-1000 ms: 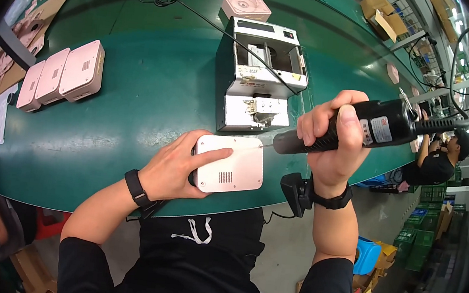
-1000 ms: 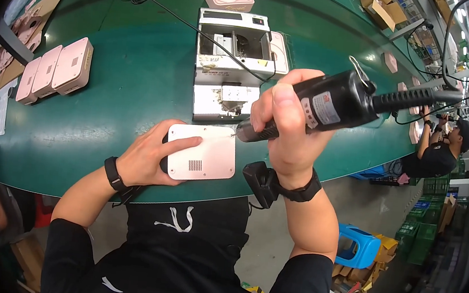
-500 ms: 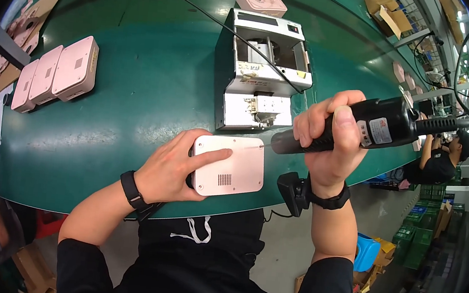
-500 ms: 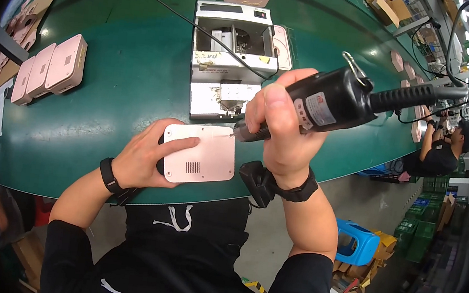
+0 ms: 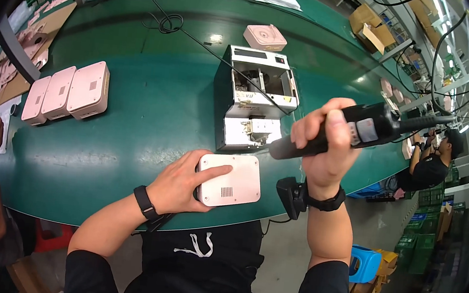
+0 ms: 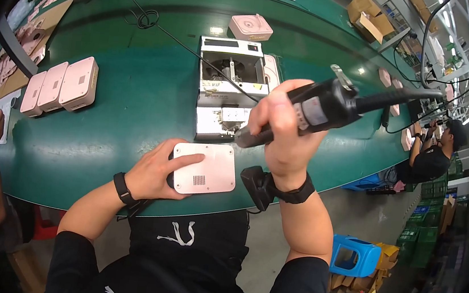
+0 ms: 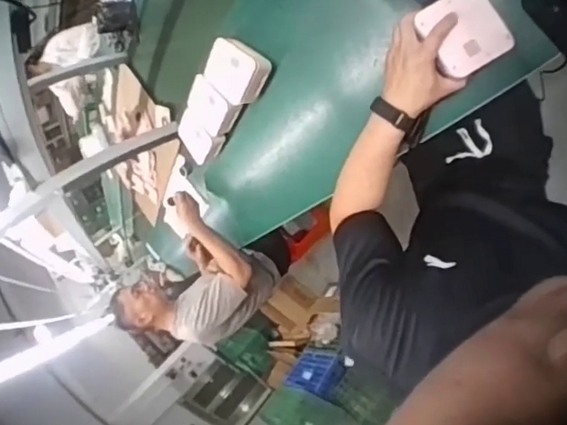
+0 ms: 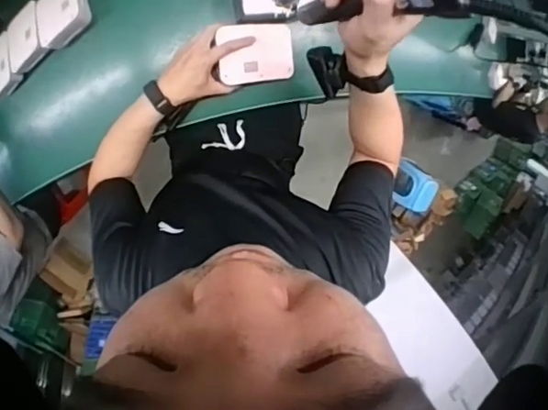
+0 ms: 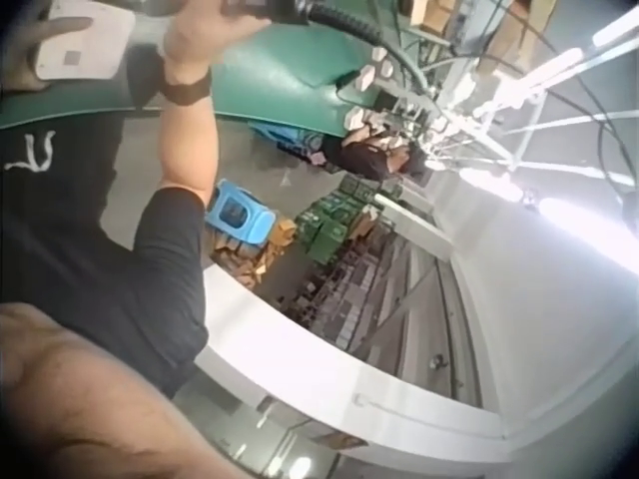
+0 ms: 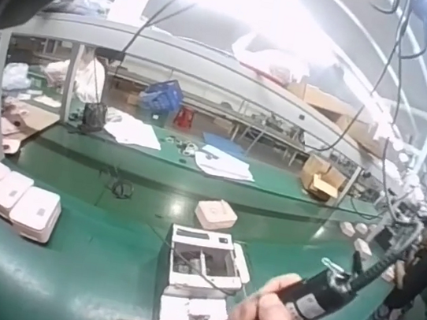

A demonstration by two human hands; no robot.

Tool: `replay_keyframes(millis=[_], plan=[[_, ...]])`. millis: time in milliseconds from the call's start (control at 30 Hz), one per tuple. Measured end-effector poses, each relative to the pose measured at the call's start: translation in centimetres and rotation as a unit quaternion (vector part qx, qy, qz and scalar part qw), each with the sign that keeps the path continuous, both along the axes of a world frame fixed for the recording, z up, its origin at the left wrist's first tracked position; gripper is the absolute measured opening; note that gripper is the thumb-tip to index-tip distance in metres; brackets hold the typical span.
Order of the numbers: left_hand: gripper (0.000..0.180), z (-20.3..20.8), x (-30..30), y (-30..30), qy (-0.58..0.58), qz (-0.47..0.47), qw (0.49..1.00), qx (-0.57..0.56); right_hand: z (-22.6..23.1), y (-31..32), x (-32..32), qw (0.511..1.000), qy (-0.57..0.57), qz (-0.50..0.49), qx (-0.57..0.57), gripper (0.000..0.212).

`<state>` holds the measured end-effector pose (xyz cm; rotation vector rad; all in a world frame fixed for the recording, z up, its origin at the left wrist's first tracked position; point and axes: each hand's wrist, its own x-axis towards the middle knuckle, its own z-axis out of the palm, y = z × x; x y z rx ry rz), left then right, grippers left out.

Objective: The person picks up a pink electronic device, places it on the work surface, and uses a power screwdriver to drive screws into its back panel. They then set the device aside and repeat the process with another pink device.

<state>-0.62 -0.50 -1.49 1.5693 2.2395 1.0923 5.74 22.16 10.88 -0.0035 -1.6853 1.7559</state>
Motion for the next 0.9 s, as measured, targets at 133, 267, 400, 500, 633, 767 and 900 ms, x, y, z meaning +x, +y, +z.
replay_keyframes(millis=[133, 267, 400, 500, 633, 767, 900], plan=[[0.086, -0.4, -0.1, 0.1, 0.006, -0.005, 1.0, 0.008, 1.1, 0.4, -1.6, 0.998, 0.05, -0.013, 0.02, 0.015], [0.085, -0.6, 0.0, -0.1, 0.007, 0.001, 1.0, 0.007, 0.5, 0.8, -3.2, 0.999, -0.006, -0.014, 0.05, 0.017], [0.085, -0.5, -0.3, 0.0, 0.005, -0.011, 1.0, 0.012, 0.3, -0.2, -2.2, 0.999, -0.009, 0.024, 0.022, 0.016], [0.084, -0.5, -0.4, -0.1, 0.003, -0.005, 1.0, 0.007, 0.3, -1.5, -1.6, 0.999, -0.003, 0.051, -0.011, 0.016], [0.083, -0.6, -0.4, 0.1, 0.0, -0.006, 1.0, 0.009, -0.3, -2.4, -1.9, 0.998, -0.012, 0.063, -0.028, 0.015], [0.083, -0.6, -0.4, 0.1, -0.004, -0.006, 1.0, 0.008, -1.8, -3.0, -2.3, 0.998, -0.021, 0.064, -0.013, 0.017], [0.082, -0.5, -0.3, 0.0, -0.004, -0.004, 1.0, 0.009, -2.2, -3.0, -2.4, 0.997, -0.018, 0.075, -0.005, 0.018]])
